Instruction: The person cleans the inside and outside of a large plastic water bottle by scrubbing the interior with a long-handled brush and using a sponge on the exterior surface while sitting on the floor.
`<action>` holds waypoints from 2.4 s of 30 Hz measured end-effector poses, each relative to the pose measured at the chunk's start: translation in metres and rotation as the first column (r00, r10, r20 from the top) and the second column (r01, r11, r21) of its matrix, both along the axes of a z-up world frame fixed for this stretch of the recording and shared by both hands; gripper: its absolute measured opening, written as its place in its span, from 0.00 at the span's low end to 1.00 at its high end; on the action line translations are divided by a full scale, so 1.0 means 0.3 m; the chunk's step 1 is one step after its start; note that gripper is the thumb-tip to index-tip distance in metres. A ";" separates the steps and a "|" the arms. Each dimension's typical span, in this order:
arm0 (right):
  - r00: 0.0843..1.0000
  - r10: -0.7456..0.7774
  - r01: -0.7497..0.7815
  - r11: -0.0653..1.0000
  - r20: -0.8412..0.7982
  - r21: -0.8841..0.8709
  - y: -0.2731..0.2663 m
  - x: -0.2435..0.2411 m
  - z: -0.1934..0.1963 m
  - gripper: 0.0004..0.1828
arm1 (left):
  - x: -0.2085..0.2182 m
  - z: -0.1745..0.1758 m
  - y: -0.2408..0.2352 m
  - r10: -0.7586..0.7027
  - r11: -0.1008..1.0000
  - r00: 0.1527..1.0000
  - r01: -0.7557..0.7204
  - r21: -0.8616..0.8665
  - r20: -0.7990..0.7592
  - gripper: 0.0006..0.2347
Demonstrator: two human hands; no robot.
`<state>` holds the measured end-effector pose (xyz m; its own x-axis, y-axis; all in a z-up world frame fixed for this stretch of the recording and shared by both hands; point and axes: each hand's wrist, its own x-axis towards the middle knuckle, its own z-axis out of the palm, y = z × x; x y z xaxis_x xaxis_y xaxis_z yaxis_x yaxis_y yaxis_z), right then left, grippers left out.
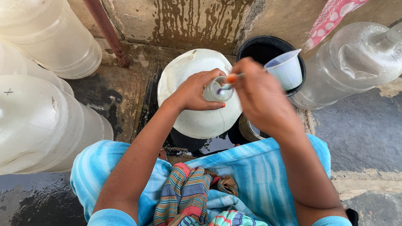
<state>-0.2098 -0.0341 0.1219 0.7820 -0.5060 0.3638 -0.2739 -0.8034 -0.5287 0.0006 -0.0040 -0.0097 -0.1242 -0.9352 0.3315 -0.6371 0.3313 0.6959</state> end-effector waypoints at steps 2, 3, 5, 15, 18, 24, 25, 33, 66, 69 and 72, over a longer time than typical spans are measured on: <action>0.993 0.102 -0.105 0.994 -0.055 -0.042 -0.025 0.072 -0.047 0.07 | 0.003 0.004 0.005 -0.023 0.992 0.999 0.020 -0.122 -0.023 0.30; 0.992 0.118 -0.120 0.992 -0.037 -0.040 -0.036 0.092 -0.059 0.06 | 0.004 0.005 0.007 -0.036 0.983 0.999 0.029 -0.181 -0.034 0.31; 0.989 0.150 -0.150 0.988 -0.001 -0.033 -0.047 0.107 -0.061 0.05 | 0.011 0.005 0.010 -0.006 0.995 1.000 0.004 -0.097 -0.017 0.29; 0.985 -0.121 0.098 0.980 0.126 0.176 -0.053 -0.012 -0.026 0.10 | 0.018 0.007 0.004 -0.026 0.996 0.998 0.022 -0.086 -0.049 0.27; 0.980 0.054 -0.068 0.996 0.190 0.065 -0.087 0.086 -0.137 0.09 | 0.013 0.006 0.016 0.010 0.998 1.000 -0.012 -0.069 -0.029 0.28; 0.970 -0.077 0.022 0.972 0.228 0.236 -0.037 0.026 -0.013 0.13 | 0.021 -0.001 0.007 -0.003 0.996 0.999 -0.001 -0.090 -0.046 0.28; 0.965 -0.084 0.035 0.981 0.248 0.193 -0.015 -0.010 0.026 0.14 | 0.023 -0.002 0.002 0.001 0.997 0.999 -0.004 -0.071 -0.049 0.28; 0.981 0.013 -0.037 0.992 0.191 0.123 -0.074 0.100 -0.150 0.13 | 0.009 -0.002 0.013 -0.003 0.987 0.998 -0.007 -0.158 -0.060 0.33; 0.922 -0.263 0.093 0.864 0.285 0.495 -0.111 0.079 -0.180 0.11 | -0.035 -0.083 -0.092 0.029 0.986 1.000 -0.030 -0.166 -0.011 0.31; 0.803 -0.108 -0.082 0.954 0.587 0.288 -0.162 -0.090 -0.138 0.15 | -0.019 -0.109 -0.128 0.074 0.983 0.997 -0.076 -0.167 -0.020 0.31; 0.735 -0.204 0.106 0.977 0.647 0.188 -0.273 -0.268 -0.128 0.15 | 0.035 -0.130 -0.158 0.159 0.937 0.987 -0.153 -0.313 -0.006 0.38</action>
